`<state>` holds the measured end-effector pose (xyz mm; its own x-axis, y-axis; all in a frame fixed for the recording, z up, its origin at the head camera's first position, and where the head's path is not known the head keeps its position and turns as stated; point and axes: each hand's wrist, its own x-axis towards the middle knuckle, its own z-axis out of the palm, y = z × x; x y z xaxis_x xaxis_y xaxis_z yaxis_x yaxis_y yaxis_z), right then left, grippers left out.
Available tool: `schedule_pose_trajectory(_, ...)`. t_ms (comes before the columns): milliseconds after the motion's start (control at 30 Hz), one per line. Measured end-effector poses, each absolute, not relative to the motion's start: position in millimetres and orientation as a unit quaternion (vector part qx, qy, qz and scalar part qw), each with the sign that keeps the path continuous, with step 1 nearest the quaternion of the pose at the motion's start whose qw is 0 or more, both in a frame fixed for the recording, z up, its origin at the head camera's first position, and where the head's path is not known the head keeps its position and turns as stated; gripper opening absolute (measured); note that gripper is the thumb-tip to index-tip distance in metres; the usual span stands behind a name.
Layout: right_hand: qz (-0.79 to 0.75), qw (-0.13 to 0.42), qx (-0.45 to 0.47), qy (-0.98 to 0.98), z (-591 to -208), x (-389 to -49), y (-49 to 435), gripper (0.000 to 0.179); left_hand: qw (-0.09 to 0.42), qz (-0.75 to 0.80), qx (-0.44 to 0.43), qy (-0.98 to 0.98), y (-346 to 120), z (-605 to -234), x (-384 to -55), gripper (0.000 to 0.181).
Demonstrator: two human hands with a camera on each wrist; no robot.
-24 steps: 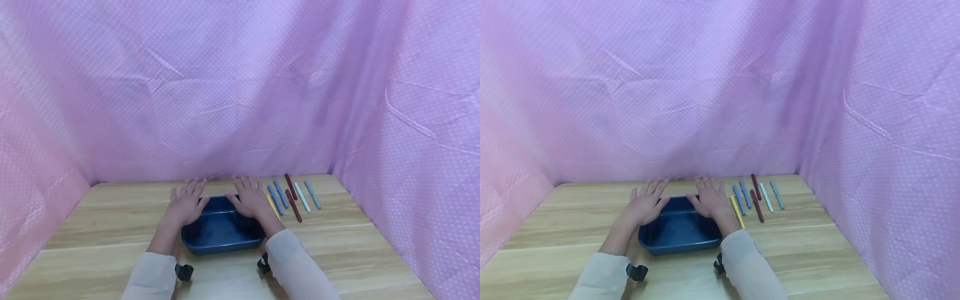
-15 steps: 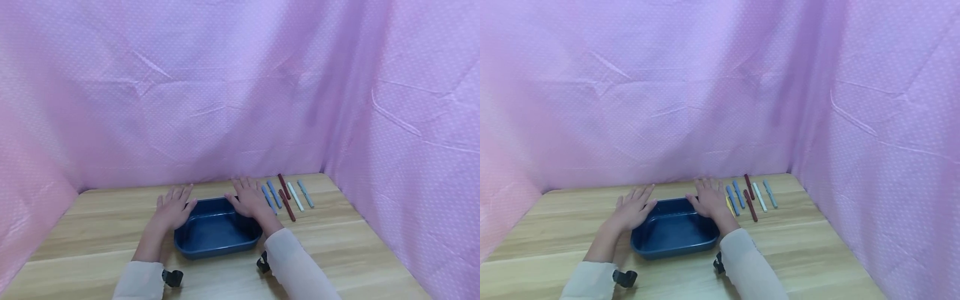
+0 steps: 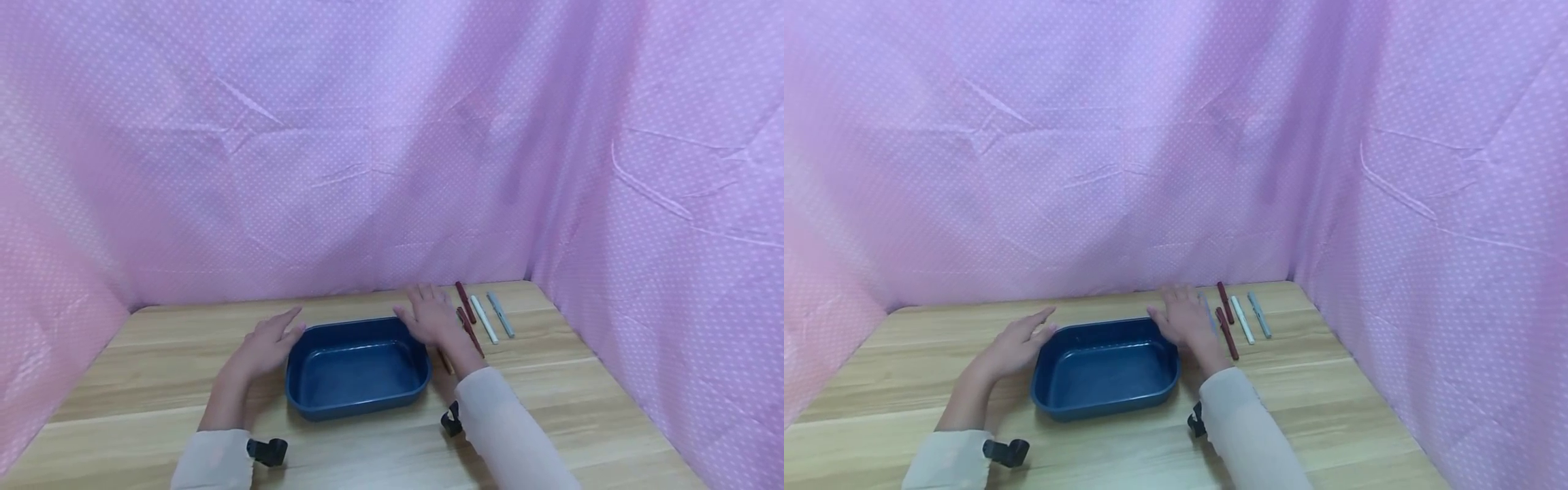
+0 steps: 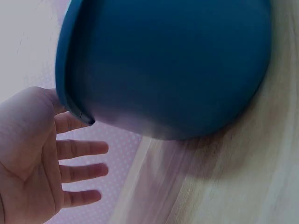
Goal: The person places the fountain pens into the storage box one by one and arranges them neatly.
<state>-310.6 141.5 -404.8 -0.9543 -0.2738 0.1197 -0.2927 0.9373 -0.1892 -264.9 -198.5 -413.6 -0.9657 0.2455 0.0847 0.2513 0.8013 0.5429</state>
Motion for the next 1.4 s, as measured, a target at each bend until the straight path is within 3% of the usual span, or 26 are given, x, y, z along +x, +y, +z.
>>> schedule_pose_trajectory(433,0.097,0.055,0.135,-0.984,-406,-319,192,0.073,-0.019,-0.422,-0.117,-0.899,-209,-418,-263,0.04)
schedule_pose_trajectory(867,0.097,0.057,0.112,-0.987,-400,-317,234,0.072,-0.106,-0.579,-0.105,-0.802,-216,-426,-261,0.038)
schedule_pose_trajectory(1400,0.11,0.041,0.102,-0.988,-403,-317,289,0.071,-0.131,-0.644,-0.078,-0.749,-220,-437,-257,0.041)
